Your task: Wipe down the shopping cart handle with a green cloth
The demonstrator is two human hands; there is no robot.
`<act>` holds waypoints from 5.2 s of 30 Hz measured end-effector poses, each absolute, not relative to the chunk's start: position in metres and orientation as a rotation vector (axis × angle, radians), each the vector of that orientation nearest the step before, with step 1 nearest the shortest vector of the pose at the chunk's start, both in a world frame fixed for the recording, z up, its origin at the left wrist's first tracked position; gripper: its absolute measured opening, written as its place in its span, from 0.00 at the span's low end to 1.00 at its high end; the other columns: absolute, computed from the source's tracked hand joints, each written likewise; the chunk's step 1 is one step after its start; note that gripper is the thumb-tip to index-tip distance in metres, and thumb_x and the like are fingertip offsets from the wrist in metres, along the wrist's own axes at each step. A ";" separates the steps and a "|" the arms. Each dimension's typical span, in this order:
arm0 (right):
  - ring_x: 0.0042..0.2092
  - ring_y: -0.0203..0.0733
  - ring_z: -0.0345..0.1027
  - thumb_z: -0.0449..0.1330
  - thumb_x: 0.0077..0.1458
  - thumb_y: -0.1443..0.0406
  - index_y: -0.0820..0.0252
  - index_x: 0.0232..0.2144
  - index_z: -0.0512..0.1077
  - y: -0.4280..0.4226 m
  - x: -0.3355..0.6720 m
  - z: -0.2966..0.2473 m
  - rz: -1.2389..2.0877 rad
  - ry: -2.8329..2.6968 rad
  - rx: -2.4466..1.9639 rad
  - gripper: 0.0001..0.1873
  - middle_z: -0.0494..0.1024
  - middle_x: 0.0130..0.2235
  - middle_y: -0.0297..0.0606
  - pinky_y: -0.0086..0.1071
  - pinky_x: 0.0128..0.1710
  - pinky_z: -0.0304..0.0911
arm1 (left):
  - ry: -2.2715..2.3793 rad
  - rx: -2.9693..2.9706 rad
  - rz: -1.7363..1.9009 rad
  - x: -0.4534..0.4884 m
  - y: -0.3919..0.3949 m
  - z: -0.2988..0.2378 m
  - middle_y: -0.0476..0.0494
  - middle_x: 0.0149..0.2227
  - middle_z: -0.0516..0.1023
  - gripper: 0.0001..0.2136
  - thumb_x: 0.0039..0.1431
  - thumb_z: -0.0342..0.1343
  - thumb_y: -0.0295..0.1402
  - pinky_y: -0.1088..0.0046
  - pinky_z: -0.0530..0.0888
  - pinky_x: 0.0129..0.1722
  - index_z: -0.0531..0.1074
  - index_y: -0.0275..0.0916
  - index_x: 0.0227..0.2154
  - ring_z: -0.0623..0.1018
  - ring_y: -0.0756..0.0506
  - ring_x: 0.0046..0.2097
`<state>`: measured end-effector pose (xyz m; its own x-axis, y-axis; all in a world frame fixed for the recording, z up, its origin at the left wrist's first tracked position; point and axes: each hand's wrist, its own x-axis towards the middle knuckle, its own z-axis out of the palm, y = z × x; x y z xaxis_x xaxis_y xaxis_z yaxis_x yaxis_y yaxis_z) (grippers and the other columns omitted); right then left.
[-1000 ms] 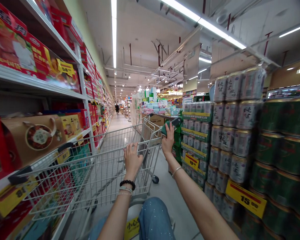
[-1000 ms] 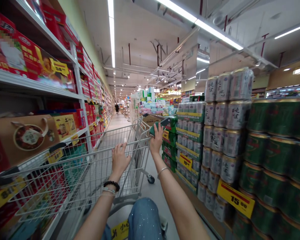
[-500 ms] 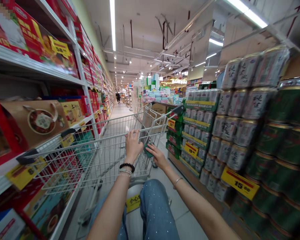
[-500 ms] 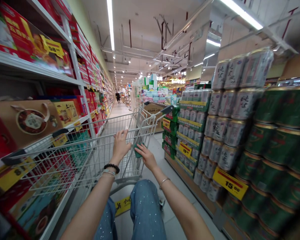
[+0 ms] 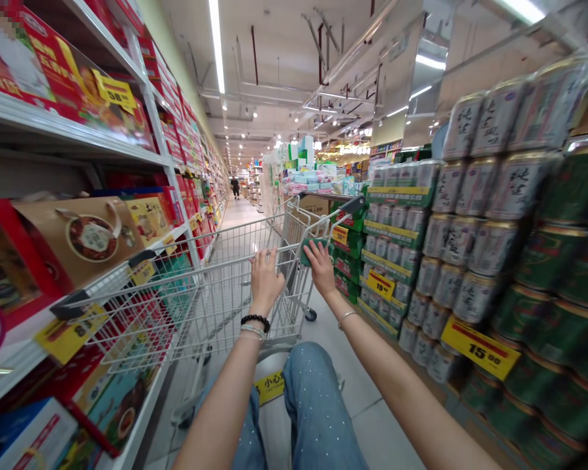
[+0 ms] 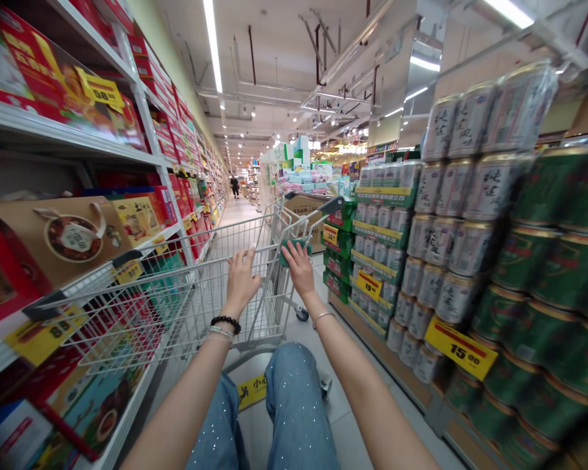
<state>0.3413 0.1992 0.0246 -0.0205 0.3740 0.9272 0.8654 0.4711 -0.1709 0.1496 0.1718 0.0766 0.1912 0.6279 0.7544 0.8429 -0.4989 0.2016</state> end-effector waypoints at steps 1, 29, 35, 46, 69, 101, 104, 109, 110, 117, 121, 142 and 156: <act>0.71 0.38 0.46 0.41 0.56 0.79 0.51 0.62 0.65 0.198 0.340 0.012 -0.558 -1.646 -1.093 0.36 0.67 0.64 0.37 0.50 0.70 0.44 | -1.393 -2.222 -1.204 0.149 0.172 0.077 0.34 0.61 0.66 0.33 0.48 0.50 0.23 0.49 0.57 0.67 0.62 0.35 0.62 0.61 0.35 0.66; 0.66 0.43 0.56 0.45 0.52 0.79 0.54 0.58 0.69 0.187 0.339 0.018 -0.447 -1.700 -1.107 0.35 0.72 0.60 0.40 0.50 0.69 0.48 | -1.627 -2.062 -1.130 0.164 0.165 0.039 0.35 0.59 0.69 0.27 0.55 0.49 0.24 0.37 0.48 0.66 0.68 0.43 0.59 0.64 0.33 0.63; 0.67 0.42 0.54 0.44 0.53 0.79 0.53 0.59 0.69 0.185 0.349 0.029 -0.569 -1.652 -1.099 0.35 0.71 0.61 0.38 0.49 0.70 0.46 | -1.680 -2.025 -1.146 0.165 0.166 0.037 0.36 0.60 0.68 0.27 0.55 0.48 0.23 0.37 0.50 0.65 0.67 0.43 0.59 0.63 0.34 0.63; 0.68 0.39 0.52 0.43 0.52 0.80 0.53 0.59 0.68 0.167 0.349 0.021 -0.566 -1.673 -1.034 0.36 0.70 0.61 0.36 0.43 0.67 0.54 | -1.696 -2.015 -1.145 0.161 0.156 0.039 0.37 0.58 0.70 0.26 0.55 0.48 0.23 0.41 0.51 0.66 0.68 0.44 0.58 0.64 0.36 0.63; 0.71 0.41 0.46 0.43 0.50 0.80 0.53 0.60 0.67 0.162 0.351 -0.077 -0.342 -1.734 -1.082 0.38 0.68 0.63 0.39 0.49 0.67 0.54 | -1.606 -2.087 -1.083 0.152 0.155 0.032 0.38 0.59 0.69 0.30 0.56 0.46 0.20 0.44 0.51 0.67 0.66 0.46 0.61 0.65 0.38 0.63; 0.72 0.41 0.39 0.43 0.57 0.78 0.48 0.63 0.63 0.159 0.360 0.021 -0.591 -1.650 -1.051 0.36 0.59 0.68 0.33 0.48 0.69 0.47 | -1.603 -2.045 -1.191 0.155 0.152 0.034 0.37 0.57 0.70 0.29 0.52 0.47 0.20 0.46 0.52 0.67 0.69 0.42 0.58 0.65 0.37 0.62; 0.73 0.44 0.32 0.44 0.55 0.79 0.48 0.66 0.57 0.176 0.362 0.066 -0.619 -1.510 -1.147 0.39 0.51 0.71 0.31 0.53 0.70 0.40 | -1.608 -2.037 -1.194 0.156 0.152 0.034 0.37 0.57 0.70 0.29 0.52 0.48 0.19 0.46 0.53 0.67 0.69 0.41 0.58 0.66 0.37 0.62; 0.73 0.46 0.33 0.45 0.54 0.78 0.47 0.67 0.55 0.192 0.335 0.047 -0.570 -1.538 -1.236 0.41 0.50 0.71 0.33 0.56 0.70 0.40 | -1.626 -2.012 -1.184 0.157 0.152 0.034 0.37 0.57 0.70 0.28 0.53 0.47 0.20 0.47 0.55 0.67 0.69 0.41 0.57 0.66 0.38 0.62; 0.73 0.46 0.34 0.45 0.54 0.79 0.48 0.66 0.57 0.191 0.330 0.032 -0.563 -1.559 -1.233 0.40 0.52 0.71 0.34 0.56 0.69 0.41 | -1.623 -2.008 -1.180 0.157 0.152 0.034 0.37 0.57 0.70 0.27 0.54 0.47 0.20 0.48 0.55 0.67 0.69 0.41 0.57 0.66 0.38 0.61; 0.72 0.45 0.36 0.44 0.51 0.80 0.46 0.66 0.58 0.177 0.330 -0.006 -0.534 -1.607 -1.151 0.43 0.57 0.69 0.33 0.56 0.69 0.43 | -1.606 -2.006 -1.166 0.154 0.154 0.030 0.37 0.58 0.70 0.28 0.54 0.46 0.19 0.48 0.56 0.67 0.69 0.41 0.58 0.66 0.37 0.63; 0.73 0.46 0.28 0.44 0.52 0.79 0.45 0.67 0.54 0.184 0.339 0.036 -0.538 -1.411 -1.164 0.43 0.51 0.71 0.31 0.59 0.69 0.39 | -1.635 -2.018 -1.192 0.159 0.155 0.022 0.36 0.63 0.66 0.31 0.54 0.46 0.19 0.49 0.57 0.67 0.64 0.40 0.62 0.59 0.36 0.68; 0.73 0.45 0.30 0.44 0.56 0.79 0.45 0.66 0.58 0.211 0.341 0.021 -0.572 -1.480 -1.214 0.39 0.50 0.71 0.31 0.56 0.70 0.40 | -1.693 -2.194 -0.770 0.152 0.163 -0.065 0.30 0.62 0.67 0.30 0.52 0.51 0.23 0.50 0.56 0.67 0.65 0.37 0.60 0.63 0.36 0.66; 0.71 0.42 0.45 0.46 0.58 0.78 0.48 0.62 0.64 0.167 0.348 -0.049 -0.544 -1.780 -1.135 0.34 0.63 0.67 0.36 0.48 0.68 0.50 | -1.674 -2.219 -0.821 0.149 0.160 -0.068 0.31 0.61 0.67 0.30 0.50 0.52 0.24 0.48 0.56 0.67 0.66 0.37 0.60 0.64 0.34 0.65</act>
<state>0.3477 0.1668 -0.0492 -0.1461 0.4636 0.8739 0.8729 0.4761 -0.1067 0.1494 0.1605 -0.0678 0.1844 0.8034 0.5662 0.9397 -0.3130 0.1381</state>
